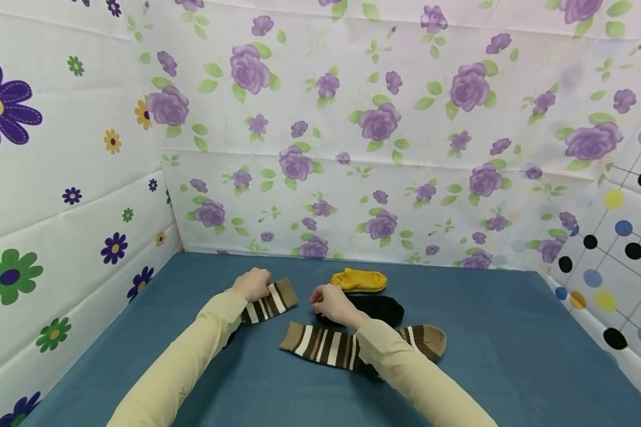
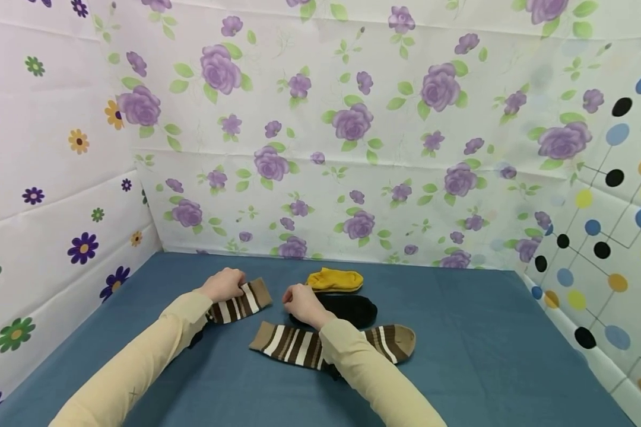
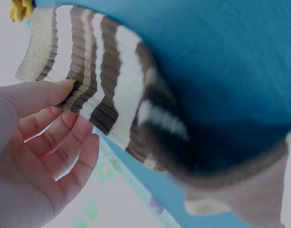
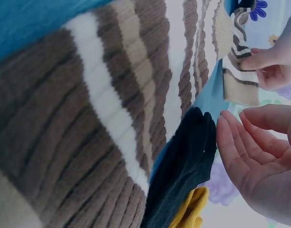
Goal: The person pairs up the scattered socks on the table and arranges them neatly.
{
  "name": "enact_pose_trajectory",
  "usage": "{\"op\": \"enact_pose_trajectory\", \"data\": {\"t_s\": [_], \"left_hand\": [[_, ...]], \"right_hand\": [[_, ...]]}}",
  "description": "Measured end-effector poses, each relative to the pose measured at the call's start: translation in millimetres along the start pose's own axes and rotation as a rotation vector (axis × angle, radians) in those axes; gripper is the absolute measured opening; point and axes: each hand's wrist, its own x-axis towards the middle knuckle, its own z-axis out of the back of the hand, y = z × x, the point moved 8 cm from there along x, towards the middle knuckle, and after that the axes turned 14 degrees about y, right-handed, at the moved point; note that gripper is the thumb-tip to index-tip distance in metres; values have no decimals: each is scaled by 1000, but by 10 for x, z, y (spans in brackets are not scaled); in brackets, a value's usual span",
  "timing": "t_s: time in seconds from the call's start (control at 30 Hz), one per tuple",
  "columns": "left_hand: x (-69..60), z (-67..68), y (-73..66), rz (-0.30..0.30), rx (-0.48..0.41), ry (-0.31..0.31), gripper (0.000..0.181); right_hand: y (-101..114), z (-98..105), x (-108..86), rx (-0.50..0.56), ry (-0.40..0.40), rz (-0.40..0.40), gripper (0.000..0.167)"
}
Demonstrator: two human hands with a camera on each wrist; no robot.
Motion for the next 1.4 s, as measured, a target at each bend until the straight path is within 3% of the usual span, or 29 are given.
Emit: {"op": "enact_pose_trajectory", "data": {"t_s": [0.27, 0.5, 0.9, 1.13, 1.4], "left_hand": [[-103, 203, 17, 5, -46, 10, 23], [-172, 296, -29, -43, -104, 13, 20], [-258, 508, -256, -125, -152, -16, 10], [-307, 583, -384, -176, -240, -11, 11], [-351, 735, -418, -219, -300, -67, 14]], "right_hand": [[13, -49, 11, 7, 13, 20, 12], [41, -128, 21, 9, 34, 27, 11], [107, -233, 77, 10, 70, 33, 9], [158, -339, 121, 143, 94, 48, 10], [153, -402, 160, 327, 80, 27, 23]]}}
